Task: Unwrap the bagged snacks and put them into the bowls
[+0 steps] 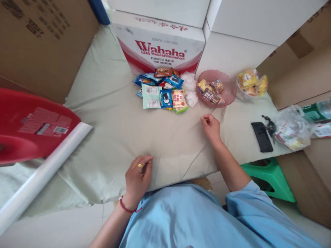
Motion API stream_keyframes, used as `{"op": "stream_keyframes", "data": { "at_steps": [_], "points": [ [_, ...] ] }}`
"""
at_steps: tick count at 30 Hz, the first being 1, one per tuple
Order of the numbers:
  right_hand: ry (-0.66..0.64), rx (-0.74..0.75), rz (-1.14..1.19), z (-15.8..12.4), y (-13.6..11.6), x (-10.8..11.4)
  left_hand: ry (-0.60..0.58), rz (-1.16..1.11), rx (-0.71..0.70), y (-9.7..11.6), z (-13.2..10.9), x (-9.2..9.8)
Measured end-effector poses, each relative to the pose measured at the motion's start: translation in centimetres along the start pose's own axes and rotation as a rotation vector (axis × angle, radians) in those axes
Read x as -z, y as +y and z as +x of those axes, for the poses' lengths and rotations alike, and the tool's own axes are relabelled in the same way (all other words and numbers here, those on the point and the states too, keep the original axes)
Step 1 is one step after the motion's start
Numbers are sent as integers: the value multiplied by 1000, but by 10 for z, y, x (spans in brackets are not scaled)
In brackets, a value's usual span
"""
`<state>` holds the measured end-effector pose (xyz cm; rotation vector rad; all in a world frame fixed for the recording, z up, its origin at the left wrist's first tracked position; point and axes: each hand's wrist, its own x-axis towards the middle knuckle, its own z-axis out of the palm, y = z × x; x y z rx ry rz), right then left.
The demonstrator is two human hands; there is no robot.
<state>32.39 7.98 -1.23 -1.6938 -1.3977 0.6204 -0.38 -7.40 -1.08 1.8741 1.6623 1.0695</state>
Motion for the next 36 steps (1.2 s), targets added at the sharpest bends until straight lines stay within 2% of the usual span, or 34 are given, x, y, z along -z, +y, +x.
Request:
{"op": "stream_keyframes", "data": {
  "at_steps": [3,6,8,10,13,16,18,20,22,25,27,29,31,33,36],
  "points": [
    [39,112,-187,27,-12,-19,-38,37,-27,2,4,-6],
    [19,145,-332,61,-25,-40,-54,54,-59,4,3,-8],
    [3,135,-346,74,-30,-46,-45,36,-54,3,-2,-7],
    [9,122,-224,71,-32,-43,-30,-9,-13,4,-7,-4],
    [-34,16,228,36,-32,-22,-29,-133,135,9,-10,0],
    [-214,-186,737,-22,-30,5,-78,-357,335,22,0,0],
    [-350,-274,923,-60,-30,19,-142,-611,482,33,14,-5],
    [-480,-301,969,-87,-32,27,-238,-942,636,45,31,-13],
    [-610,-259,918,-102,-36,29,-350,-1181,744,57,45,-23],
    [-760,-71,739,-102,-45,29,-471,-1321,797,69,56,-32],
    [-788,121,578,-96,-53,29,-499,-1308,798,71,58,-34],
    [-756,312,432,-90,-61,27,-450,-1243,809,67,56,-33],
    [-715,443,347,-88,-67,24,-326,-1198,846,59,52,-31],
    [-711,498,308,-88,-70,20,-181,-1225,883,52,49,-28],
    [-827,470,255,-93,-69,17,-33,-1313,874,45,47,-24]
  ]
}}
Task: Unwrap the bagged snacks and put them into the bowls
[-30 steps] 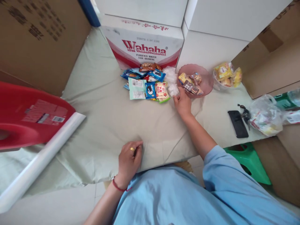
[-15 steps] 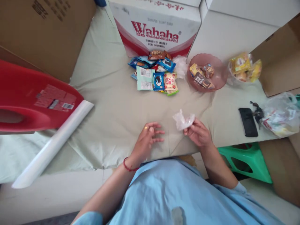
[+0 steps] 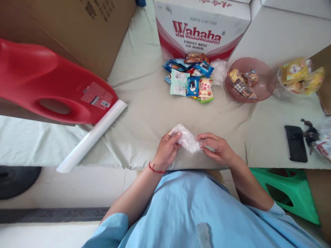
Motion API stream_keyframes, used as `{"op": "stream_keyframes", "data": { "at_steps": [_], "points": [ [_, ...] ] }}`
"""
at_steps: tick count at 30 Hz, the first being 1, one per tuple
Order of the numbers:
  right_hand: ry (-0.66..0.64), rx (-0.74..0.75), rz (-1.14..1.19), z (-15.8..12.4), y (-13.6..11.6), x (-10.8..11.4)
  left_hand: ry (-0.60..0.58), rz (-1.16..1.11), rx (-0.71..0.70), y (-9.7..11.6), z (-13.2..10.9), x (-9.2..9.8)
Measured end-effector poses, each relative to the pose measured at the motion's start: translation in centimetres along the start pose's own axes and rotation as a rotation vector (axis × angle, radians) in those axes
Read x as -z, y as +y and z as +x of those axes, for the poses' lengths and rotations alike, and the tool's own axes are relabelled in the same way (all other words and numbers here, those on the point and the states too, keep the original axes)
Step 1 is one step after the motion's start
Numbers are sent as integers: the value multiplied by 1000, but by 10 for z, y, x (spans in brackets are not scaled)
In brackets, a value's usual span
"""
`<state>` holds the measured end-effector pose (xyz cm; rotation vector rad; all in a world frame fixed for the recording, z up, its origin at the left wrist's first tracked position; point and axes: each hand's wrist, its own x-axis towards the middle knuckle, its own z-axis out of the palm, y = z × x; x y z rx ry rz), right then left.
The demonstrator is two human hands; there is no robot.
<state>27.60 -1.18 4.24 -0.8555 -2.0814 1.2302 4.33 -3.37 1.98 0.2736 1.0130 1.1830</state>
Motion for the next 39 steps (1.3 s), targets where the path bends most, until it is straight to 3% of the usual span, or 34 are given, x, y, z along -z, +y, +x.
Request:
{"op": "stream_keyframes", "data": {
  "at_steps": [3,7,8,13,16,19,22,25,27,33,36,39],
  "points": [
    [-42,-145,115,-5,4,-4,-2,30,-76,2,-1,0],
    [259,-412,394,-9,10,-7,-45,179,-147,-1,-2,-2],
    [285,-460,439,-9,11,-7,-67,217,-154,-3,-2,-2],
    [23,-533,599,5,11,-17,-159,414,-156,-11,-2,-5],
    [14,-541,651,12,10,-27,-1,514,-310,-14,-3,-3],
    [144,-561,625,18,12,-33,195,645,-541,-13,-9,3],
    [230,-571,618,21,15,-35,108,820,-672,-12,-18,9],
    [235,-575,637,21,17,-35,-19,978,-617,-14,-21,11],
    [229,-577,635,19,18,-33,-37,991,-517,-15,-18,13],
    [266,-604,634,6,24,-22,167,491,-321,-4,-4,19],
    [271,-616,655,0,27,-17,144,248,-241,5,-1,22],
    [273,-609,648,0,27,-14,123,195,-186,12,-2,23]
  ]
}}
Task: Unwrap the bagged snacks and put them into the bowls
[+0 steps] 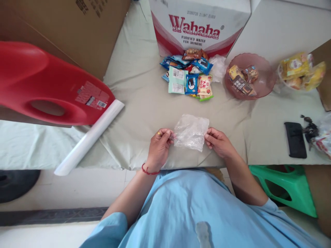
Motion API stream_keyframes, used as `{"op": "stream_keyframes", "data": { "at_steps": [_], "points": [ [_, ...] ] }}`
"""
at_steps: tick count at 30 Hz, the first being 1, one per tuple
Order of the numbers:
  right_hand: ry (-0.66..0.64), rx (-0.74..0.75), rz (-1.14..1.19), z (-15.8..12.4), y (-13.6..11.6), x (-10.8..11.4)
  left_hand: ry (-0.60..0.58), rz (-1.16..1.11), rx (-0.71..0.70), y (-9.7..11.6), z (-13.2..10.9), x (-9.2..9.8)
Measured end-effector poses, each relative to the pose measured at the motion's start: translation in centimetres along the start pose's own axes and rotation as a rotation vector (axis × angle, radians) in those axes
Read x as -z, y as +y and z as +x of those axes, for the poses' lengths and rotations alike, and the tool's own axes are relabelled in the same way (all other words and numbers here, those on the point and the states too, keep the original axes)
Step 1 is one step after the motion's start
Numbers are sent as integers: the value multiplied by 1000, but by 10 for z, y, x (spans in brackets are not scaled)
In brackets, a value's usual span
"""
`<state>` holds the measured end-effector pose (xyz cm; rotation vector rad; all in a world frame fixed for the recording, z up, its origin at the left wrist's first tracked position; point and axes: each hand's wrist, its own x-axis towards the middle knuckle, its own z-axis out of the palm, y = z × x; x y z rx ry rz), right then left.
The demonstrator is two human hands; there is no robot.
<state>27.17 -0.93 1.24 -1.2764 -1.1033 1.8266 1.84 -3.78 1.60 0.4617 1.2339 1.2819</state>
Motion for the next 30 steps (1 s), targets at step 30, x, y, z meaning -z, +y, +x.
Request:
{"op": "stream_keyframes", "data": {
  "at_steps": [30],
  "points": [
    [267,21,-168,-8,-23,27,235,337,-254,-1,2,8]
  ]
}}
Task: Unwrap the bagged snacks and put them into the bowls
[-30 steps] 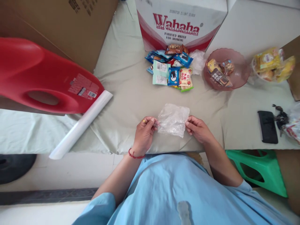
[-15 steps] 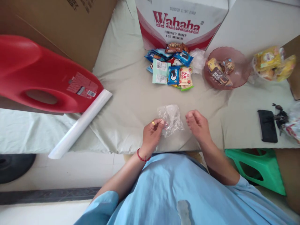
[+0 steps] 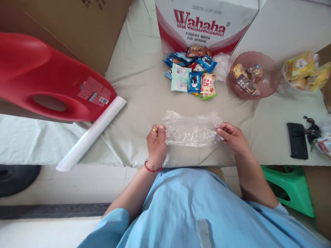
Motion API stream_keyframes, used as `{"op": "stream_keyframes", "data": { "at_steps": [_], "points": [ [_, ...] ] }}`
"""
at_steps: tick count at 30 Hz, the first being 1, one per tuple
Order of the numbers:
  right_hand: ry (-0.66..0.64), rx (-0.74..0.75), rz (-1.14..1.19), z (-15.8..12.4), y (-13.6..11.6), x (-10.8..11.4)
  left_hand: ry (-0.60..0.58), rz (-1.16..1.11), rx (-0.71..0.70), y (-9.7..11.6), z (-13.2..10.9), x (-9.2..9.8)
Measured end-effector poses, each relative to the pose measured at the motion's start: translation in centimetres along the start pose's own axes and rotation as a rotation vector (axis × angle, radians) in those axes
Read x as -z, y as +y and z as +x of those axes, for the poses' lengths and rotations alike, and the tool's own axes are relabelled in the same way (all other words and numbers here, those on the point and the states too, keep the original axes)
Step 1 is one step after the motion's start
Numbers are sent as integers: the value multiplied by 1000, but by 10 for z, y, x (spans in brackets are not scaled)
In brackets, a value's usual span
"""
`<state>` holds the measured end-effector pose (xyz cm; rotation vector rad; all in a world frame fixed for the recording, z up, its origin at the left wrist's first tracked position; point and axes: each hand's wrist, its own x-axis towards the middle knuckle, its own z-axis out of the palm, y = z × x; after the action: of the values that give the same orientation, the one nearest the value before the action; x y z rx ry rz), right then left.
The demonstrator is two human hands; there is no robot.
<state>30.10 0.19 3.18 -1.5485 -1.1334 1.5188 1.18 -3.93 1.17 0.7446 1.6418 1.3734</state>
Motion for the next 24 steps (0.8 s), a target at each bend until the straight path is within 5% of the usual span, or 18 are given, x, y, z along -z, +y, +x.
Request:
{"op": "stream_keyframes", "data": {
  "at_steps": [5,10,12,15,18,21,24],
  "points": [
    [94,1,-143,-1,4,40,-68,-81,27,-7,4,-5],
    [505,462,-591,-14,-7,22,-99,-57,19,0,-6,-12],
    [409,673,-598,-25,-17,-7,-92,-39,9,6,-11,-16],
    [41,933,-614,-36,-23,-62,-82,11,-12,16,-17,-21],
    [-144,1039,-662,-31,-18,-103,-71,50,-45,22,-22,-21],
    [-225,1007,-569,-21,-16,-113,-51,65,-73,21,-23,-18],
    [-288,886,-364,-14,-25,-100,-42,25,-53,17,-22,-12]
  ]
}}
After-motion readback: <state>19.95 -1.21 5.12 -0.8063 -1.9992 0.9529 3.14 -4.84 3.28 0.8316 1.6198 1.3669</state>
